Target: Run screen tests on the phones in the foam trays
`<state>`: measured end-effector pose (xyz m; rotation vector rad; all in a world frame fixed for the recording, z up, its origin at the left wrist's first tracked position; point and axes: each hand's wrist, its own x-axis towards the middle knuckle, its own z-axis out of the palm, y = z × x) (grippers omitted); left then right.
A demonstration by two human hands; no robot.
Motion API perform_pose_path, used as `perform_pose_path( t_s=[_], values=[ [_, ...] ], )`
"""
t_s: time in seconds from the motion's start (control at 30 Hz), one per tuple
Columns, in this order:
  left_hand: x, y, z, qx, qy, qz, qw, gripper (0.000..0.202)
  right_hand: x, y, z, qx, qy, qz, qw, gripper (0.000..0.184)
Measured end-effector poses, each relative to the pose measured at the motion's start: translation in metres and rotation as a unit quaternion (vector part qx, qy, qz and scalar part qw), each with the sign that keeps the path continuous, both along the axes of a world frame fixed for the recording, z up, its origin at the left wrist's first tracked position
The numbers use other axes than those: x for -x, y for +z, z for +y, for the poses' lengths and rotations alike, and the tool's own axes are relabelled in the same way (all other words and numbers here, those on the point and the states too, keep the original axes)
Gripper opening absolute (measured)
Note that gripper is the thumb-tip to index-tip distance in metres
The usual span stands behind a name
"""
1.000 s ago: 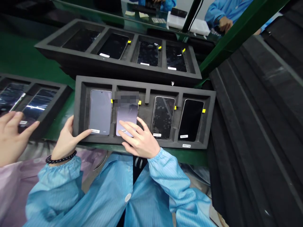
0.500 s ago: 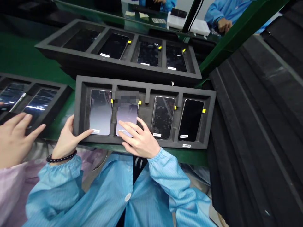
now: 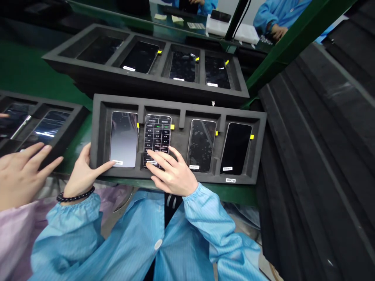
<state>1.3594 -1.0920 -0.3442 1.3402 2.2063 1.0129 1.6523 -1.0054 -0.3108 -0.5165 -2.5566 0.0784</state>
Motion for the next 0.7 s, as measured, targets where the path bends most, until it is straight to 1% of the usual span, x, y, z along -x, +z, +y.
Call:
perform_pose_path(
  t_s=[0.1,0.13,0.27,0.37,0.43,0.5,0.53,0.57,0.63,0.7],
  values=[
    [-0.002,0.006,0.001,0.012,0.031,-0.115,0.993,0.084,0.0,0.001,0.0,0.0,0.001,0.01,1.0,0.031],
    [-0.003,0.007,0.002,0.01,0.035,-0.137,0.99,0.083,0.001,0.001,0.0,-0.001,0.0,0.017,1.0,0.031],
    [-0.004,0.005,0.001,-0.007,0.027,-0.143,0.989,0.074,0.001,0.0,-0.003,-0.027,-0.008,0.074,0.997,0.022],
    [-0.006,0.004,0.003,-0.004,0.041,-0.123,0.992,0.072,0.0,0.0,-0.004,-0.041,-0.019,0.132,0.99,0.019],
    [-0.011,0.009,0.005,-0.012,0.068,-0.074,0.995,0.075,-0.003,0.003,-0.002,-0.04,-0.041,0.164,0.985,0.019],
    [-0.02,0.02,0.009,-0.061,0.089,0.027,0.994,0.075,-0.004,0.007,0.002,-0.033,-0.086,0.177,0.98,0.019],
    [-0.026,0.025,0.011,-0.101,0.091,0.083,0.987,0.072,-0.005,0.009,0.005,-0.028,-0.112,0.177,0.977,0.02],
    [-0.032,0.031,0.013,-0.146,0.089,0.13,0.977,0.066,-0.005,0.011,0.008,-0.022,-0.135,0.176,0.975,0.021],
    [-0.044,0.036,0.018,-0.213,0.068,0.179,0.958,0.057,-0.004,0.012,0.013,-0.009,-0.161,0.171,0.972,0.021],
    [-0.053,0.032,0.021,-0.23,0.027,0.2,0.952,0.054,-0.002,0.01,0.015,0.001,-0.161,0.164,0.973,0.019]
  ],
)
